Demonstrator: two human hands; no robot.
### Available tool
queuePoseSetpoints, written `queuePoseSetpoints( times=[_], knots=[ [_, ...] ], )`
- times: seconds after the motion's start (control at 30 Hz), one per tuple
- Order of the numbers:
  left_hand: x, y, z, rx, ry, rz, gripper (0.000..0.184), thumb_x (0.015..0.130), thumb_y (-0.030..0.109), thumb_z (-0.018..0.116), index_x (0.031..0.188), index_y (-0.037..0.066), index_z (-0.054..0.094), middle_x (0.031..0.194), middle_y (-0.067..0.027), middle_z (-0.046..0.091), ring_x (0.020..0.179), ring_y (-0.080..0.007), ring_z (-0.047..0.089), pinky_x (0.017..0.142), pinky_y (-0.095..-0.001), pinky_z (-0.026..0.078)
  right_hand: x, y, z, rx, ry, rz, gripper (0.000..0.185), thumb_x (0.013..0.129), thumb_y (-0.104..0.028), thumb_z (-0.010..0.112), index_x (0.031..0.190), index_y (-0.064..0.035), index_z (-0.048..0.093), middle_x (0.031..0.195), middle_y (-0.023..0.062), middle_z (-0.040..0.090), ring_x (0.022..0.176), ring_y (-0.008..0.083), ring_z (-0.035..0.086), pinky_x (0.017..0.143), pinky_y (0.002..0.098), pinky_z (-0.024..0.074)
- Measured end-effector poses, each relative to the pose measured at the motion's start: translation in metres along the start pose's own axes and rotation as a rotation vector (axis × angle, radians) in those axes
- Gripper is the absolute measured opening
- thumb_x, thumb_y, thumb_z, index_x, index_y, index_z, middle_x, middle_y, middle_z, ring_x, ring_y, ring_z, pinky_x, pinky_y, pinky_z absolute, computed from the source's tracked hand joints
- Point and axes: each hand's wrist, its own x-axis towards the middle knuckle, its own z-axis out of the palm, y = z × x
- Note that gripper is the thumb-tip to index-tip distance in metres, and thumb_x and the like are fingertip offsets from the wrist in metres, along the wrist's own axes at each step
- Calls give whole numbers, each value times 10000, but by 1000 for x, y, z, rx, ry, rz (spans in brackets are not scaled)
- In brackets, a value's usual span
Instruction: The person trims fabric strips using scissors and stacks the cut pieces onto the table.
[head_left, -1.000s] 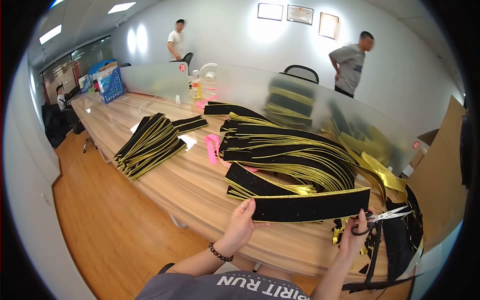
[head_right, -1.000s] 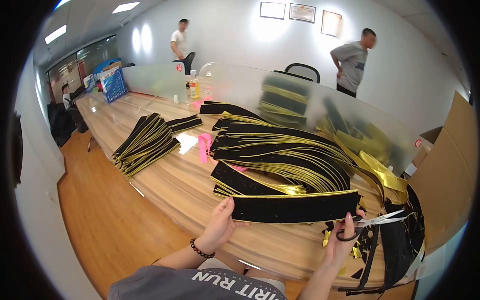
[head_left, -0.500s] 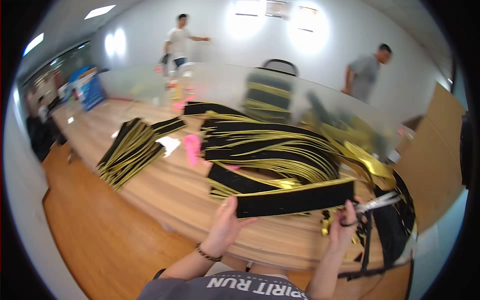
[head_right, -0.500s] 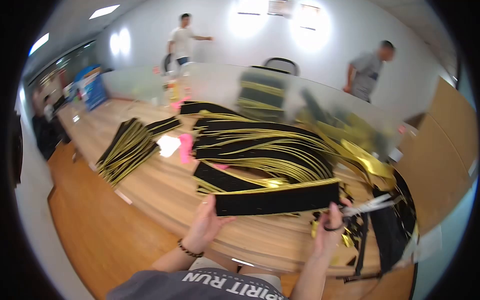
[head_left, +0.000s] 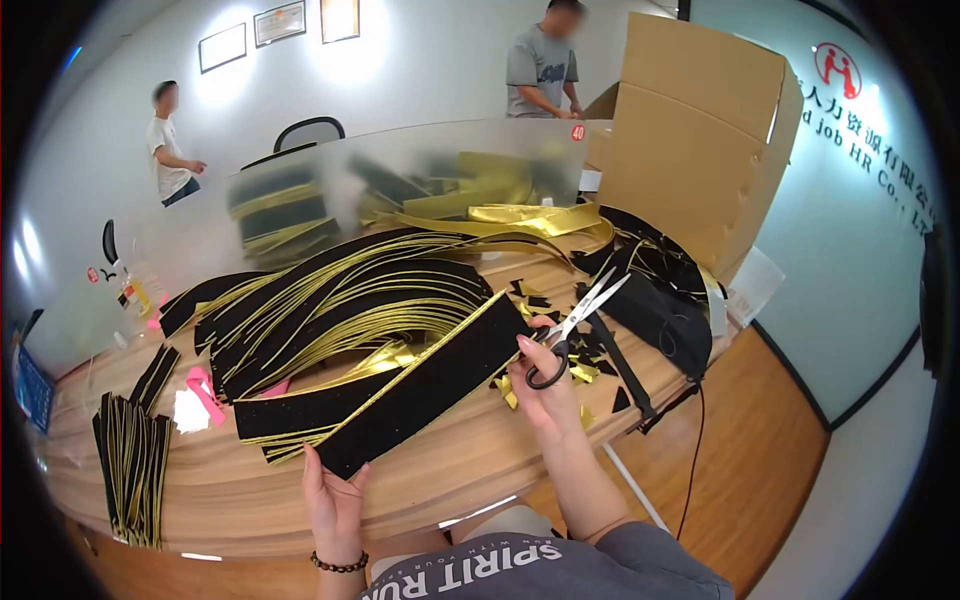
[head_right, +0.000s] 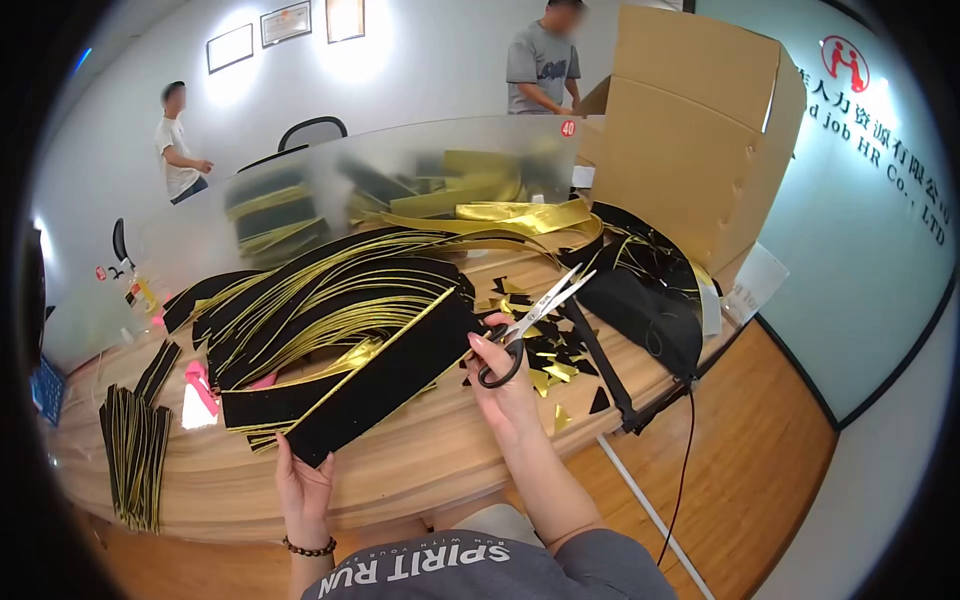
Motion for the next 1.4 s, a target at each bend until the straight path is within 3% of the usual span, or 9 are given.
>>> queuePoseSetpoints(
  times=[0.27, 0.37, 0.53, 0.87, 0.93, 1.0, 1.07, 1.13, 1.4],
  knots=[
    [-3, -9, 7, 87, -42, -28, 258, 916, 306, 455, 1120, 151, 484, 1097, -53, 579, 911, -210, 613, 630, -392, 562, 5, -8, -3, -130, 36, -78, 335, 732, -10, 670, 1007, -95, 499, 748, -6, 532, 676, 90, 540, 633, 212, 427],
    [1, -11, 2, 177, -72, -35, 284, 921, 302, 440, 1145, 132, 474, 1083, -58, 593, 902, -214, 622, 627, -376, 575, 11, -11, -11, -104, 56, -65, 342, 724, 10, 670, 1003, -93, 502, 744, -3, 534, 648, 86, 533, 582, 196, 411],
    [10, -14, -4, 195, -156, -35, 218, 915, 259, 457, 1059, 108, 518, 1083, -98, 590, 904, -252, 619, 633, -449, 566, 26, -10, -20, -144, 147, -71, 307, 723, 37, 648, 969, -91, 516, 716, -15, 506, 593, 68, 491, 544, 182, 380],
    [31, -5, -30, 141, -34, -52, 150, 895, 190, 483, 954, 63, 537, 1038, -127, 598, 900, -286, 611, 675, -495, 536, 68, 29, -22, -288, 115, 35, 319, 721, -2, 659, 969, -122, 497, 701, -50, 489, 594, 35, 458, 531, 185, 344],
    [39, 3, -24, 181, -23, -124, 182, 903, 227, 474, 978, 73, 537, 1039, -136, 600, 891, -292, 616, 680, -499, 536, 74, 35, -32, -283, 149, 61, 317, 719, -5, 660, 966, -122, 499, 704, -44, 495, 598, 40, 454, 531, 184, 341],
    [30, 9, -2, 240, 216, -287, 181, 872, 219, 558, 736, 102, 535, 610, -6, 567, 496, -108, 535, 480, -214, 422, 76, 37, -40, -272, 195, 131, 320, 715, -9, 665, 964, -124, 501, 707, -36, 496, 602, 48, 456, 541, 184, 343],
    [33, 1, -23, 224, 167, -325, 115, 869, 203, 565, 804, 115, 530, 620, 0, 566, 527, -109, 555, 492, -225, 434, 76, 36, -44, -275, 213, 136, 324, 712, -14, 669, 968, -123, 502, 719, -24, 508, 624, 58, 476, 556, 189, 353],
    [36, -8, -34, 193, 15, -249, 218, 908, 276, 465, 1005, 94, 538, 1059, -140, 596, 891, -285, 620, 675, -496, 542, 74, 34, -38, -287, 212, 130, 319, 718, -12, 665, 972, -118, 504, 736, -13, 527, 648, 66, 500, 563, 194, 358],
    [34, -11, -38, 242, -29, -227, 264, 903, 322, 467, 1036, 104, 533, 1115, -144, 571, 942, -290, 603, 663, -485, 550, 68, 27, -41, -213, 168, 146, 305, 739, -16, 654, 989, -98, 500, 765, 5, 552, 699, 84, 536, 614, 204, 414]
  ],
)
